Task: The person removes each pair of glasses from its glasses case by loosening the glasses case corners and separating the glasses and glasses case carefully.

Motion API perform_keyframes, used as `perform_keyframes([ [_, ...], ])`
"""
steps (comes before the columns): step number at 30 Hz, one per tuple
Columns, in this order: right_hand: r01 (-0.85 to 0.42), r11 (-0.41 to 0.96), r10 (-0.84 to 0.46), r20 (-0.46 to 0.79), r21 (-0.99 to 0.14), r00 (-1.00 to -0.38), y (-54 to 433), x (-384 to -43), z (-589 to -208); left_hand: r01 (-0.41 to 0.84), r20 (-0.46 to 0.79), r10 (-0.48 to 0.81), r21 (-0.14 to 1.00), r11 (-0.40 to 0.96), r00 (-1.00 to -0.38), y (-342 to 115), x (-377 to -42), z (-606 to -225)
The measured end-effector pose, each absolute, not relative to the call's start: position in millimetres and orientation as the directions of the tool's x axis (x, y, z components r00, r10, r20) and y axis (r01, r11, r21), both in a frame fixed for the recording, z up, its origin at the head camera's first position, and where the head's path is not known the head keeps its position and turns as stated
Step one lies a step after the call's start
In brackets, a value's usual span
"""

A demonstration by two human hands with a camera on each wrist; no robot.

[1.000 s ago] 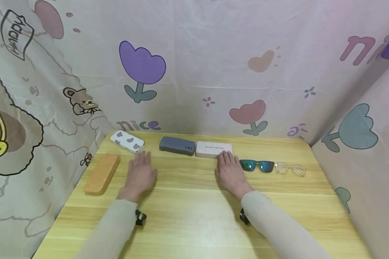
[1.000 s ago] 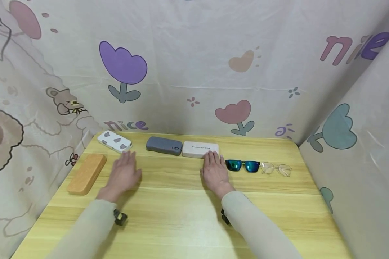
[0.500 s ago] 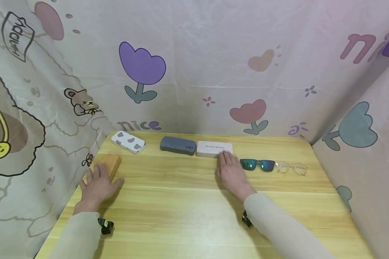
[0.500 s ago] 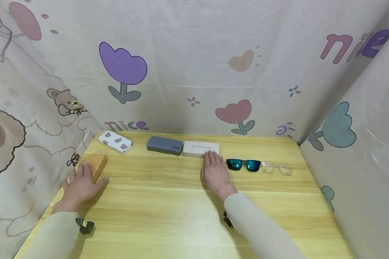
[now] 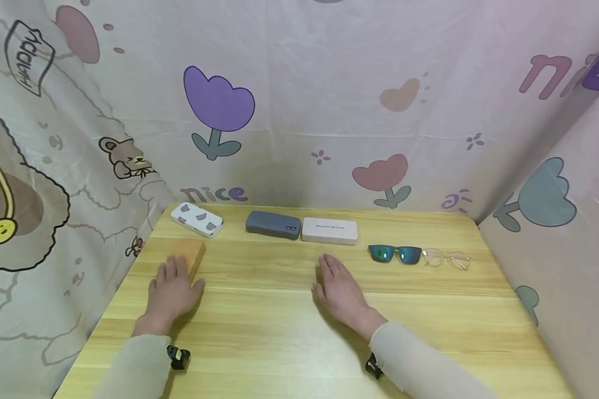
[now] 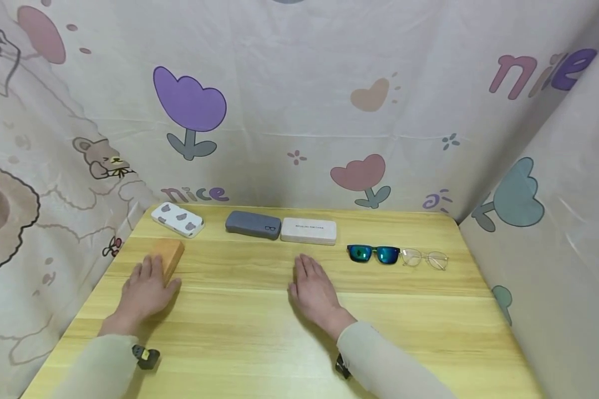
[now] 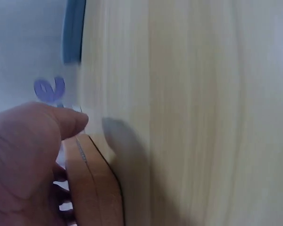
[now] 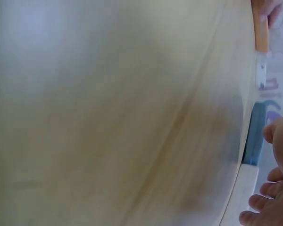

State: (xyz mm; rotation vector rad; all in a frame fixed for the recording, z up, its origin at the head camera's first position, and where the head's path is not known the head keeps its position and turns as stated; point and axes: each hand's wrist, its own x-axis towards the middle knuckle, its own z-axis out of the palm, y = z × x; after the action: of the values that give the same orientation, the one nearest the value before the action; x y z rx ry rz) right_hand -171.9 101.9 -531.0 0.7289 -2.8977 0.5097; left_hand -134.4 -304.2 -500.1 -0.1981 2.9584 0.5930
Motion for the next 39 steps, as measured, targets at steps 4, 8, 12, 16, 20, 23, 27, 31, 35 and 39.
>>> perform_keyframes([
  [4,-0.492,0.818,-0.46,0.176,-0.299,-0.871,98.6,-162.9,-529.4,-0.098,-0.13,-0.054,0.366,0.926,-0.99,-276.2,-131.4,-499.7],
  [8,-0.505,0.802,-0.473,0.175,-0.319,-0.863,98.4,-155.9,-529.4,-0.053,-0.141,0.0,0.374,0.926,-0.99,-244.0,-124.9,-492.8],
  [12,-0.517,0.793,-0.486,0.177,-0.322,-0.856,99.7,-149.8,-530.7,0.015,-0.134,0.069,0.371,0.929,-0.989,-214.6,-117.8,-482.9],
  [16,-0.518,0.787,-0.492,0.167,-0.334,-0.855,101.4,-143.3,-531.2,0.14,-0.064,0.167,0.302,0.943,-0.984,-190.2,-112.8,-477.7],
  [20,-0.518,0.781,-0.492,0.168,-0.35,-0.854,102.5,-136.4,-530.7,0.216,-0.029,0.232,0.272,0.938,-0.972,-169.0,-109.3,-479.5],
  [23,-0.53,0.773,-0.498,0.185,-0.348,-0.847,103.3,-131.2,-530.1,0.276,-0.024,0.296,0.29,0.916,-0.955,-154.6,-107.8,-483.5],
  [27,-0.586,0.763,-0.541,0.224,-0.274,-0.81,103.5,-126.5,-530.8,0.367,-0.041,0.394,0.285,0.886,-0.918,-136.7,-105.1,-489.5],
  [31,-0.613,0.77,-0.571,0.239,-0.175,-0.785,106.7,-124.0,-531.1,0.432,-0.047,0.462,0.28,0.857,-0.886,-122.6,-102.1,-491.6],
  [35,-0.585,0.801,-0.554,0.215,-0.125,-0.804,117.7,-123.2,-530.6,0.478,-0.004,0.499,0.281,0.832,-0.866,-117.8,-103.1,-490.3],
  [39,-0.591,0.801,-0.565,0.206,-0.096,-0.799,132.3,-122.0,-530.4,0.47,0.095,0.464,0.296,0.832,-0.881,-123.7,-109.3,-496.0],
])
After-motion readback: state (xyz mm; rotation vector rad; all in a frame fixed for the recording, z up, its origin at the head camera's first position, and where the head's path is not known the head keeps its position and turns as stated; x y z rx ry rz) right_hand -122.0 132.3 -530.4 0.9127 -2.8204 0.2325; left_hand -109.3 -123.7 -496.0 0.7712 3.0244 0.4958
